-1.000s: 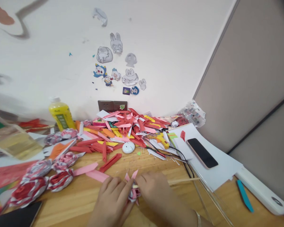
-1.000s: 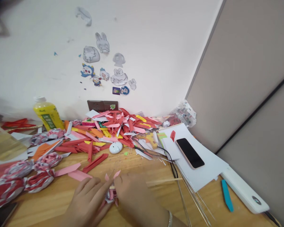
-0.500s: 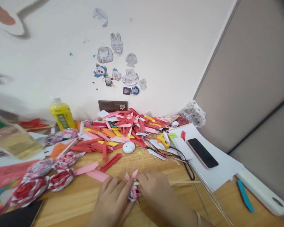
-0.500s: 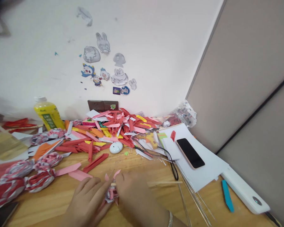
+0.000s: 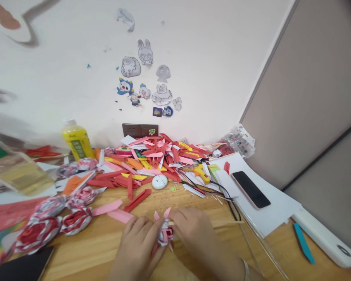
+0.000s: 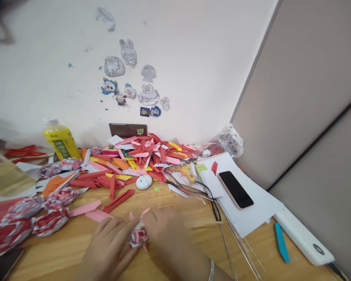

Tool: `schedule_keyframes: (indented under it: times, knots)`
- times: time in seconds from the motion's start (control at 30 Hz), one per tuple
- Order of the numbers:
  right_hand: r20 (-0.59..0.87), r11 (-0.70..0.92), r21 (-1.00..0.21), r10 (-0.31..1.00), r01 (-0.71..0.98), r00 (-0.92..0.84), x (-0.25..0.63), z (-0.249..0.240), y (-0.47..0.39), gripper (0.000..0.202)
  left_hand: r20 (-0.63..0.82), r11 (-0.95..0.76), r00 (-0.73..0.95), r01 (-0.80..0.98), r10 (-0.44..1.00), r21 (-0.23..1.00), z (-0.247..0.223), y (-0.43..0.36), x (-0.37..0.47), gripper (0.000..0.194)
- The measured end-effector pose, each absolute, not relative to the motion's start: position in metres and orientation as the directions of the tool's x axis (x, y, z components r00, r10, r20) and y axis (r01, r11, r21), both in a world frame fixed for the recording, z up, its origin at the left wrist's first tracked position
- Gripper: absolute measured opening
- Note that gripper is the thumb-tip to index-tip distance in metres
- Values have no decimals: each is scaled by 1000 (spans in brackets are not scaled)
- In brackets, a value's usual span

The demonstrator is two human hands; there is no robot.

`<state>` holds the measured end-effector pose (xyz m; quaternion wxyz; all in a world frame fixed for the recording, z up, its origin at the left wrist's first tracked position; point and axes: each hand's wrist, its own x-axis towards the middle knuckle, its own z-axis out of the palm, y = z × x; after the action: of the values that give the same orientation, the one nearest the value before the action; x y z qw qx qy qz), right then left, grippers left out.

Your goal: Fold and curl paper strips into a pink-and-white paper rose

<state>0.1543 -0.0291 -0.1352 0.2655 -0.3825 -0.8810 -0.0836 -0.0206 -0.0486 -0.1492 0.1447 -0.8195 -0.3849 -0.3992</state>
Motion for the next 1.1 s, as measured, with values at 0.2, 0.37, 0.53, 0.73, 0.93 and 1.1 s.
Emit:
schedule_keyframes:
  times: [0.2, 0.37, 0.53, 0.73, 0.93, 1.1]
  knots:
    - [512, 710, -47, 621, 703, -594, 155, -136, -28, 4, 760, -664, 403, 746, 510, 50, -148, -49, -22, 24]
    - [476, 706, -103, 653, 700, -589, 152, -128, -27, 12, 766, -668, 403, 742, 501, 46, -147, -49, -22, 24]
    - [369, 663, -267, 741, 700, -561, 151, -114, -27, 16, 765, -682, 423, 731, 486, 29, -149, -48, -23, 24]
    - [386, 598, -323, 791, 733, -475, 153, -118, -28, 10, 779, -696, 411, 716, 474, 46, -146, -48, -22, 23]
    - [374, 635, -231, 758, 737, -535, 152, -125, -28, 8, 776, -682, 414, 730, 476, 29, -145, -49, -21, 25]
    - [376, 656, -289, 748, 697, -548, 153, -117, -27, 15, 759, -690, 441, 724, 480, 16, -145, -49, -23, 24]
